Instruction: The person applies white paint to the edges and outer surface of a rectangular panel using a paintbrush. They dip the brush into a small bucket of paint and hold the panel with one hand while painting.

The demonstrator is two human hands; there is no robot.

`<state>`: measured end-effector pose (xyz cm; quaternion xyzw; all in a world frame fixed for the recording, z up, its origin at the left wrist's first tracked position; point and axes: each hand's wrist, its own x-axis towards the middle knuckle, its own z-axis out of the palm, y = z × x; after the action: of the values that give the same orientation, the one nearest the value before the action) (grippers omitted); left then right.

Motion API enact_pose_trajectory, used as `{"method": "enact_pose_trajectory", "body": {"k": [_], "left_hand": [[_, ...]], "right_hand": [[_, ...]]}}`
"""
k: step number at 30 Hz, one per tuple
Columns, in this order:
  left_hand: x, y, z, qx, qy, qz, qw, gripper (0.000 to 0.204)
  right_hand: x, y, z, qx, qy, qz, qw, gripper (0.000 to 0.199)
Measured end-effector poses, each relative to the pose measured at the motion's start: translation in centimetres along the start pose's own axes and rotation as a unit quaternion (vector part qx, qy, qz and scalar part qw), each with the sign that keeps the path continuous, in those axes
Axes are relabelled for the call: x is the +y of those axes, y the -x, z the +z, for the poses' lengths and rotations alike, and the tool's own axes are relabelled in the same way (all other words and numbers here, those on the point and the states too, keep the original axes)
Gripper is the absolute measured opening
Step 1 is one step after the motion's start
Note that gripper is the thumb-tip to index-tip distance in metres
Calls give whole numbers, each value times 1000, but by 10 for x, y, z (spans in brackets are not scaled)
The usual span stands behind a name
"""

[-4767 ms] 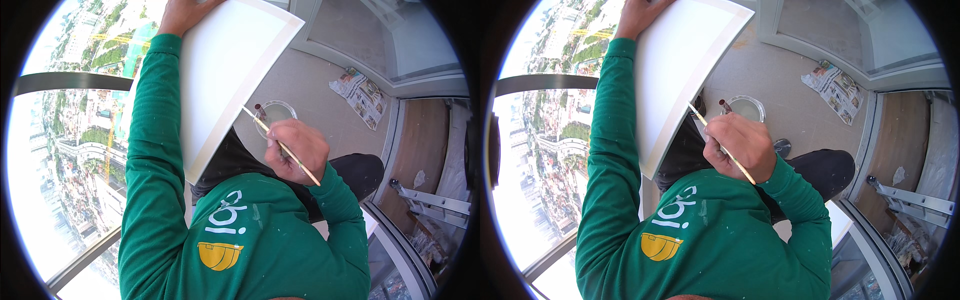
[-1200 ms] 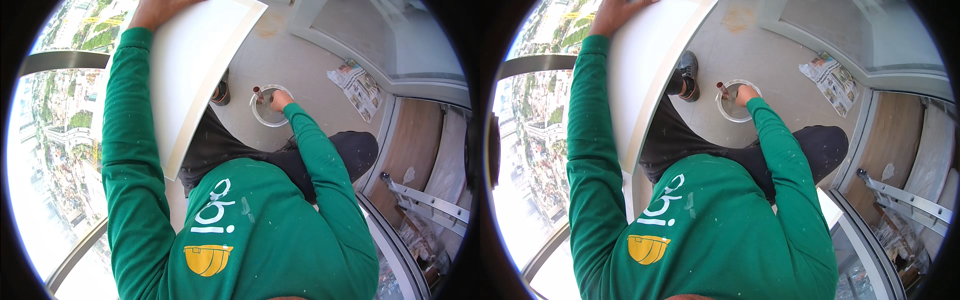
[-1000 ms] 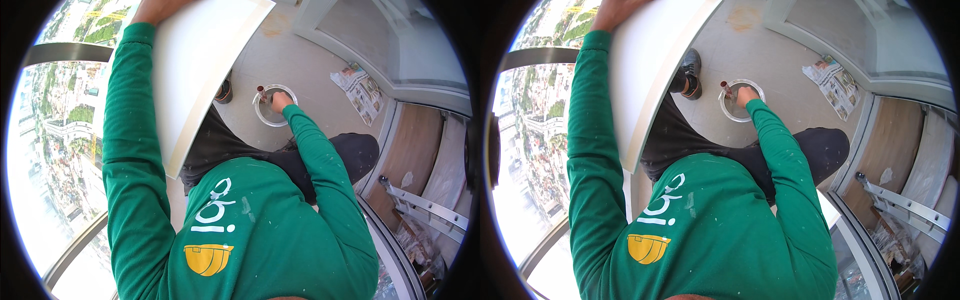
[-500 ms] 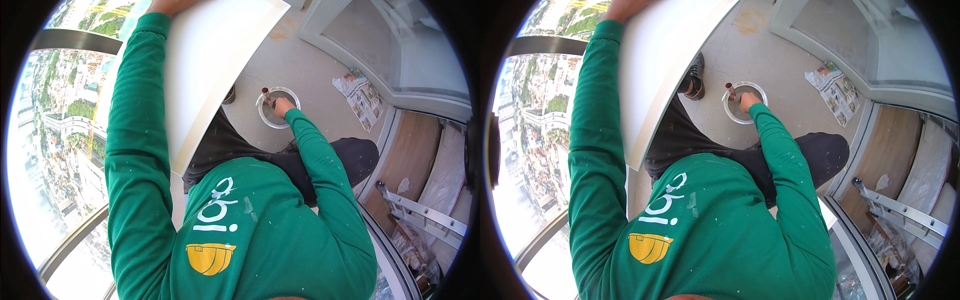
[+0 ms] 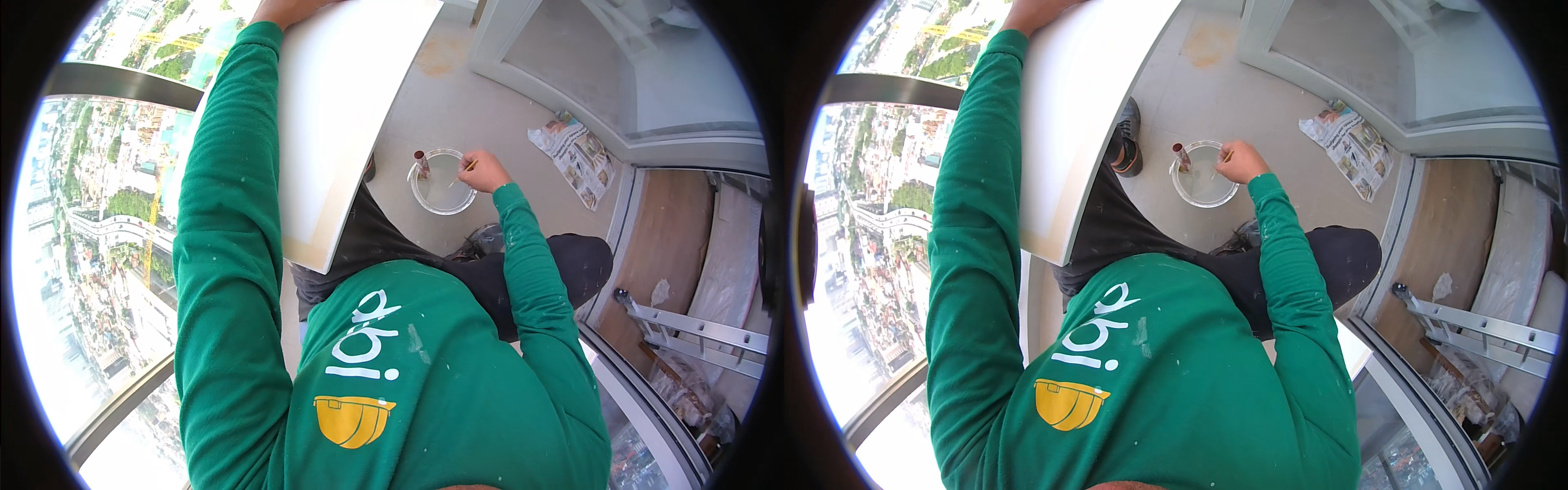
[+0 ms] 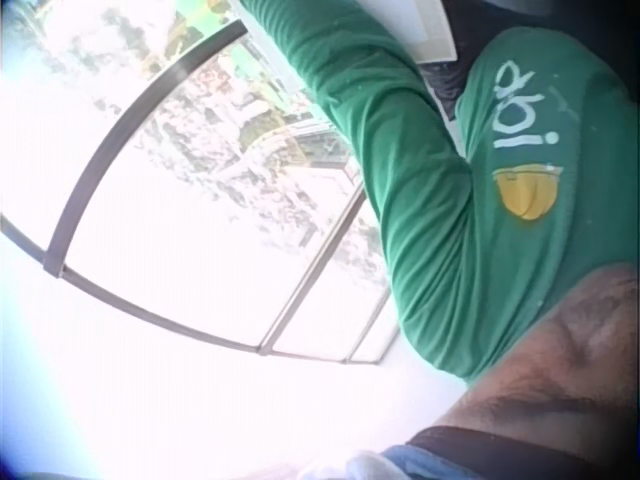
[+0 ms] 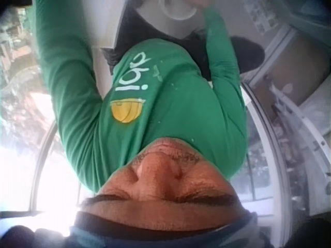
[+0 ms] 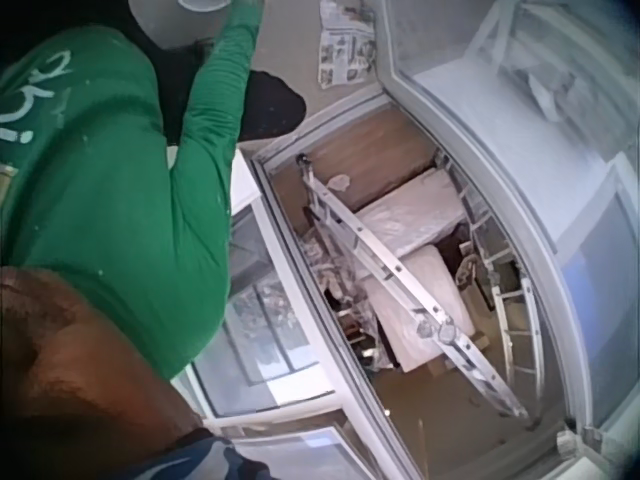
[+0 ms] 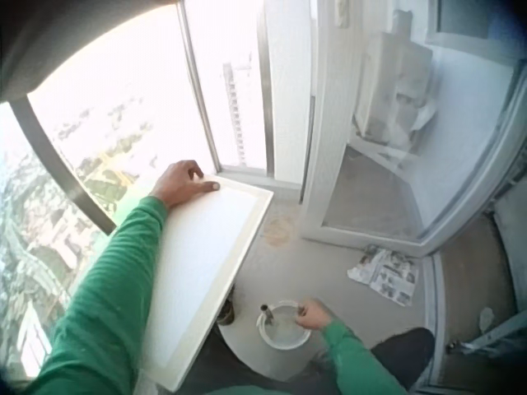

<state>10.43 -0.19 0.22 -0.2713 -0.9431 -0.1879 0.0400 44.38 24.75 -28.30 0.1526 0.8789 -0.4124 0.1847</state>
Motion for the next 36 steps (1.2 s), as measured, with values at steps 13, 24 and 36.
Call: {"method": "enact_pose_trajectory", "body": {"k": [13, 24, 36], "left_hand": [[36, -21, 29, -62, 22, 15, 998, 69], [64, -29, 40, -69, 38, 38, 996, 68], [79, -32, 40, -92, 31, 29, 995, 67]], "right_hand": [[2, 55, -43, 42, -66, 55, 995, 16], [-25, 141, -106, 50, -584, -103, 804, 12], [-111, 190, -74, 102, -593, -262, 755, 11]]}}
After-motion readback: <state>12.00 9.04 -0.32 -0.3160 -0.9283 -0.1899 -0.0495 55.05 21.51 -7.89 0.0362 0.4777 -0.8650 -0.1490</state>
